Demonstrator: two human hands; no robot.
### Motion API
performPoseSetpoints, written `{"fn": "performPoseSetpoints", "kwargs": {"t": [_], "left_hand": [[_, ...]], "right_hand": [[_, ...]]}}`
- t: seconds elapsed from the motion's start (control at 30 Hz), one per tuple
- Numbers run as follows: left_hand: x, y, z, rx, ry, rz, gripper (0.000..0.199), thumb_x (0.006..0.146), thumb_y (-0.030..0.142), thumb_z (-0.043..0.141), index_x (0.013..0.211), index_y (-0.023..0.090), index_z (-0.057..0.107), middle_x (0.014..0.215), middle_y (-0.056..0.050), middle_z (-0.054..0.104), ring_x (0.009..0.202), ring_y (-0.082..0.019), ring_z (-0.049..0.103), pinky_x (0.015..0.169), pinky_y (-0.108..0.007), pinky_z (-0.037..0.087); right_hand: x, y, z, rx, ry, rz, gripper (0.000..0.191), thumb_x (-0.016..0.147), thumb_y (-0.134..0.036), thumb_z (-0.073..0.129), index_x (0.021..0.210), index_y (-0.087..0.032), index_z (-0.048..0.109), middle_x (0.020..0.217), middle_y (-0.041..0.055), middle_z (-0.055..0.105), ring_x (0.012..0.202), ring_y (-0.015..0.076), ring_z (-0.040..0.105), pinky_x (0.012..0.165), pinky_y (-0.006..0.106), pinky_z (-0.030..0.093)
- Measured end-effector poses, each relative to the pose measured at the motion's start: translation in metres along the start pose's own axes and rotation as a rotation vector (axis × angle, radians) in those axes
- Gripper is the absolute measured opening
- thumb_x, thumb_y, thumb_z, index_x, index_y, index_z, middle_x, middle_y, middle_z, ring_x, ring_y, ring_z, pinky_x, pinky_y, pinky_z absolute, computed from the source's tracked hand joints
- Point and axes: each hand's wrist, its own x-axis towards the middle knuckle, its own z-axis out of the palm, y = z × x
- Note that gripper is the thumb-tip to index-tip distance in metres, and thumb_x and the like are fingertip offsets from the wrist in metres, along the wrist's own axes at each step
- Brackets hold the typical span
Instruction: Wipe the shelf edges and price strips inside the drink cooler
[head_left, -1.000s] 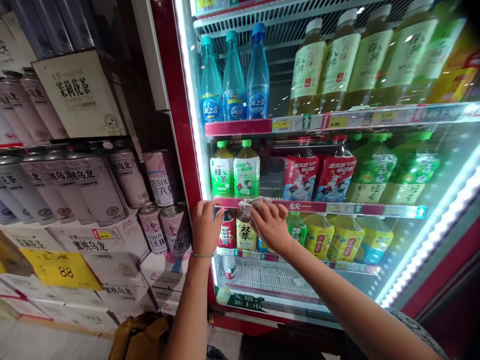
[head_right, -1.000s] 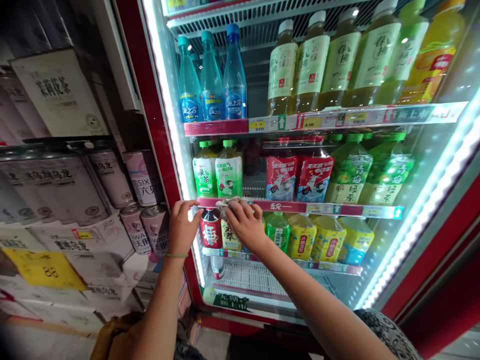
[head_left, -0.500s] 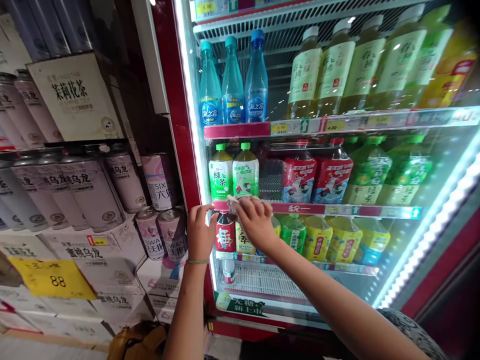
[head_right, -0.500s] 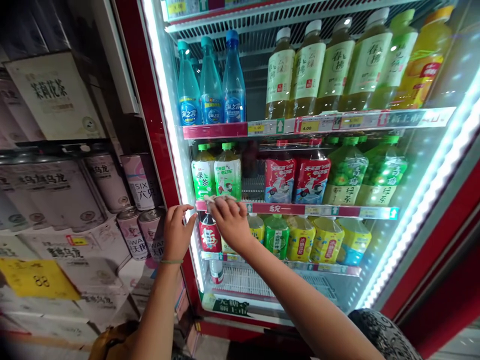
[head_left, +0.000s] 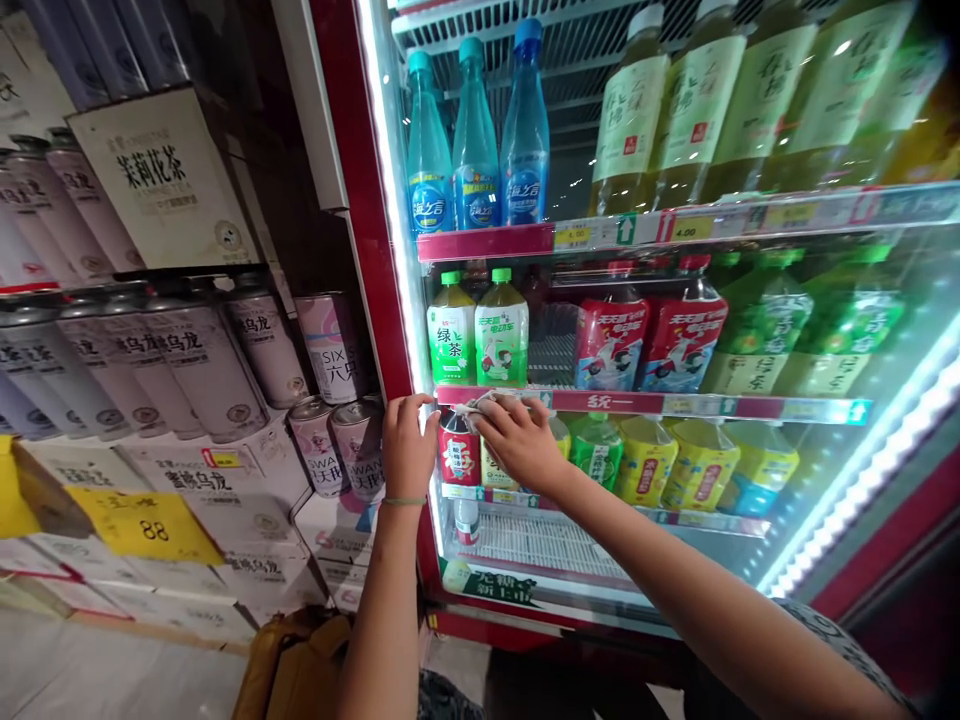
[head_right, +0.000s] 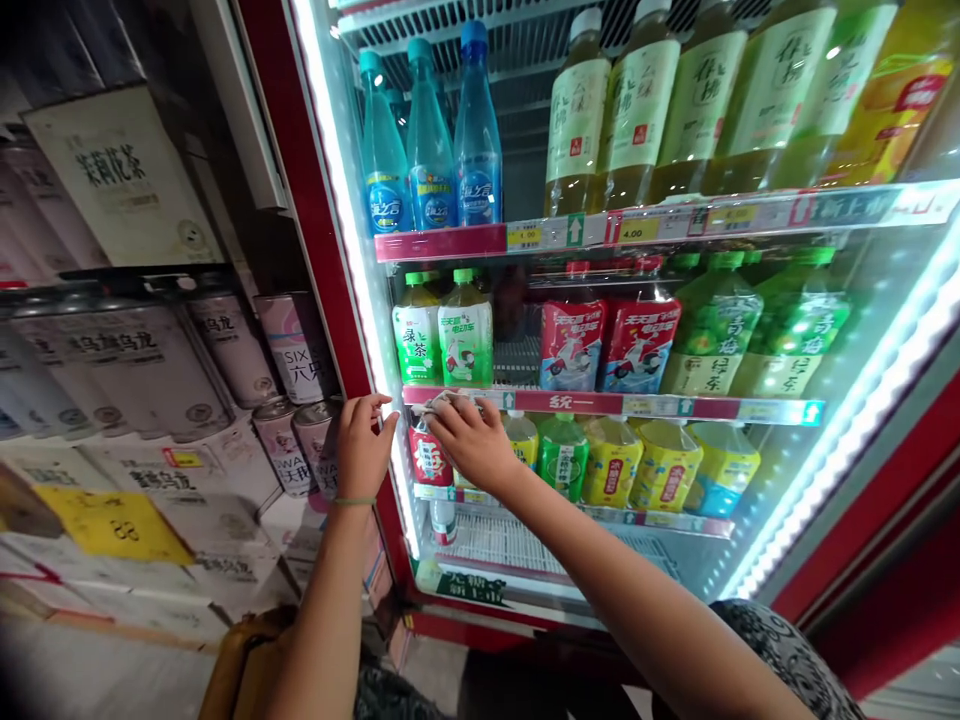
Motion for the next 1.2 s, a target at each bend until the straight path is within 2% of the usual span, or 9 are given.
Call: {"fn": "performPoseSetpoints", "kwargs": {"t": [0.13,0.27,0.33,0.47,0.63,0.77,0.93,1.1,1.2], "left_hand": [[0.000,-0.002,-0.002,-0.011,0.005,0.006,0.019,0.093,0.016,0.066,0.109,0.026,0.065,0.108,-0.004,0.060,0.092,-0.018,0.063,0.090,-0.036,0.055],[0.000,-0.004,-0.005,-0.014,0.002,-0.008,0.021,0.092,0.015,0.065,0.110,0.026,0.065,0.109,-0.005,0.060,0.095,-0.019,0.063,0.092,-0.036,0.056],[0.000,-0.007,-0.007,-0.021,0.005,-0.029,0.023,0.091,0.014,0.065,0.111,0.026,0.065,0.109,-0.004,0.060,0.095,-0.019,0.064,0.093,-0.037,0.055],[-0.001,-0.011,-0.010,-0.035,0.000,-0.049,0.023,0.092,0.016,0.064,0.113,0.026,0.065,0.110,-0.004,0.060,0.095,-0.019,0.064,0.094,-0.037,0.055],[0.000,-0.012,-0.012,-0.045,0.012,-0.097,0.022,0.090,0.013,0.065,0.109,0.025,0.066,0.108,-0.003,0.061,0.091,-0.017,0.065,0.091,-0.034,0.056],[0.001,-0.013,-0.014,-0.053,0.016,-0.095,0.019,0.092,0.014,0.063,0.108,0.024,0.065,0.108,-0.004,0.061,0.092,-0.016,0.065,0.090,-0.034,0.056],[0.001,-0.017,-0.014,-0.050,0.030,-0.102,0.020,0.091,0.012,0.062,0.107,0.023,0.065,0.106,-0.004,0.061,0.089,-0.015,0.064,0.089,-0.033,0.057],[0.001,-0.023,-0.014,-0.062,0.056,-0.076,0.021,0.091,0.010,0.060,0.108,0.022,0.065,0.105,-0.004,0.062,0.090,-0.015,0.063,0.090,-0.033,0.057],[0.001,-0.026,-0.014,-0.057,0.069,-0.085,0.024,0.090,0.008,0.058,0.108,0.023,0.065,0.105,-0.004,0.063,0.090,-0.015,0.063,0.090,-0.033,0.057]], "right_hand": [[0.001,-0.005,0.000,-0.053,0.067,0.173,0.029,0.098,-0.022,0.060,0.126,-0.026,0.068,0.121,0.0075,0.070,0.123,0.0242,0.047,0.104,0.040,0.026],[0.000,-0.011,0.003,-0.007,0.006,0.001,0.032,0.097,-0.019,0.056,0.126,-0.027,0.068,0.126,0.0059,0.069,0.120,0.0238,0.048,0.102,0.040,0.028],[-0.001,-0.011,0.004,0.021,-0.013,-0.022,0.035,0.097,-0.017,0.056,0.129,-0.027,0.066,0.126,0.0066,0.069,0.123,0.0243,0.047,0.101,0.039,0.028],[0.006,-0.011,0.005,-0.008,0.041,0.165,0.036,0.098,-0.018,0.057,0.133,-0.024,0.064,0.124,0.0092,0.070,0.126,0.0260,0.046,0.101,0.040,0.028],[0.017,-0.014,0.007,0.008,0.028,-0.059,0.029,0.100,-0.018,0.056,0.125,-0.024,0.068,0.126,0.0053,0.069,0.119,0.0229,0.049,0.097,0.038,0.031],[0.024,-0.017,0.012,0.018,0.073,0.109,0.030,0.101,-0.022,0.057,0.129,-0.025,0.066,0.125,0.0067,0.070,0.124,0.0251,0.047,0.098,0.040,0.029],[0.028,-0.021,0.016,0.080,0.000,-0.077,0.029,0.101,-0.020,0.056,0.127,-0.026,0.067,0.127,0.0052,0.070,0.117,0.0237,0.049,0.096,0.040,0.030],[0.038,-0.026,0.019,0.073,0.005,0.060,0.041,0.102,-0.019,0.054,0.142,-0.024,0.058,0.132,0.0098,0.068,0.124,0.0268,0.047,0.098,0.042,0.029],[0.043,-0.030,0.020,0.052,-0.013,-0.054,0.036,0.102,-0.019,0.053,0.136,-0.025,0.063,0.133,0.0076,0.068,0.117,0.0252,0.049,0.097,0.041,0.031]]}}
